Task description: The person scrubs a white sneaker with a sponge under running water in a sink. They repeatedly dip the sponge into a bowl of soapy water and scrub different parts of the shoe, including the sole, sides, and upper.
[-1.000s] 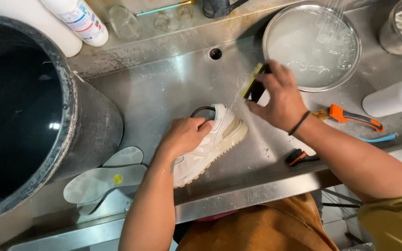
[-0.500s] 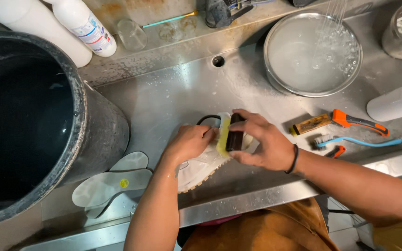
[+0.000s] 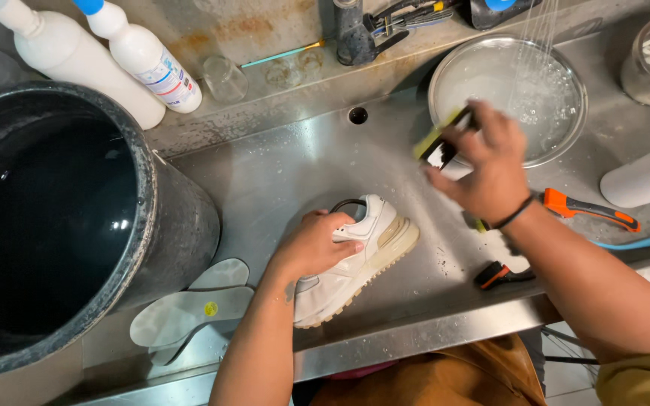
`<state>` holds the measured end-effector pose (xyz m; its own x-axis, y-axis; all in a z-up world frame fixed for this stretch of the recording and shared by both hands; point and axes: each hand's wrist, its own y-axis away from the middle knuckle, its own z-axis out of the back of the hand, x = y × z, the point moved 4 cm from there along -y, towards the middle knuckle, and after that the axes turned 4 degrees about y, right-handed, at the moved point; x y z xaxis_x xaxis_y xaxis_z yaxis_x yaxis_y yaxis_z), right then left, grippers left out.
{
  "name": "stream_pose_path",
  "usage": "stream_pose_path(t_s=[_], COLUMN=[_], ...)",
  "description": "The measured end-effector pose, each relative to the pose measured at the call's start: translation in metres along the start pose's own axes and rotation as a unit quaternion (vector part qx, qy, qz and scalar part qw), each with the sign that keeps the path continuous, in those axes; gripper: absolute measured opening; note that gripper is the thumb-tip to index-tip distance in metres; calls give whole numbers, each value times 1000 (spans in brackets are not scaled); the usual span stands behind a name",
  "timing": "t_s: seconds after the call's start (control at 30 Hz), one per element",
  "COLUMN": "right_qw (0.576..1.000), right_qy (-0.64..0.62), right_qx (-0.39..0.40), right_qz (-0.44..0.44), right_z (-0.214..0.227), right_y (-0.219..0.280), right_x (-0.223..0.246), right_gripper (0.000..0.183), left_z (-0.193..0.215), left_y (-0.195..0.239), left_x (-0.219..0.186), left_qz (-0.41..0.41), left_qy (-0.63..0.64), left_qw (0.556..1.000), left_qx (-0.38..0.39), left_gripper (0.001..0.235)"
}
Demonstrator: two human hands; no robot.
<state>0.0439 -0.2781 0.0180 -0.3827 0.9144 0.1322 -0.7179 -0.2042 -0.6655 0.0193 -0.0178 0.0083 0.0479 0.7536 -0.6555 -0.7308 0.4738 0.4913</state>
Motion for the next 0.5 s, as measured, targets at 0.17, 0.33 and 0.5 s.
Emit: stream_pose_path(t_s=[0.17, 0.33, 0.5], right_qw=[972, 967, 944], right_qy=[74, 115, -283], right_qx=[126, 109, 146], right_qz=[-186, -201, -89], right_z=[-26, -14, -2], right_y=[10, 11, 16], right_x=[-100, -61, 80], right_gripper=[53, 57, 61], left_z=[-15, -33, -33], left_y=[-4, -18, -7], left_x=[1, 13, 3], left_qz=[45, -45, -185], left_qy=[-1, 41, 35], left_qw=[994, 984, 972], left_qx=[-95, -169, -140], left_gripper=[39, 63, 75])
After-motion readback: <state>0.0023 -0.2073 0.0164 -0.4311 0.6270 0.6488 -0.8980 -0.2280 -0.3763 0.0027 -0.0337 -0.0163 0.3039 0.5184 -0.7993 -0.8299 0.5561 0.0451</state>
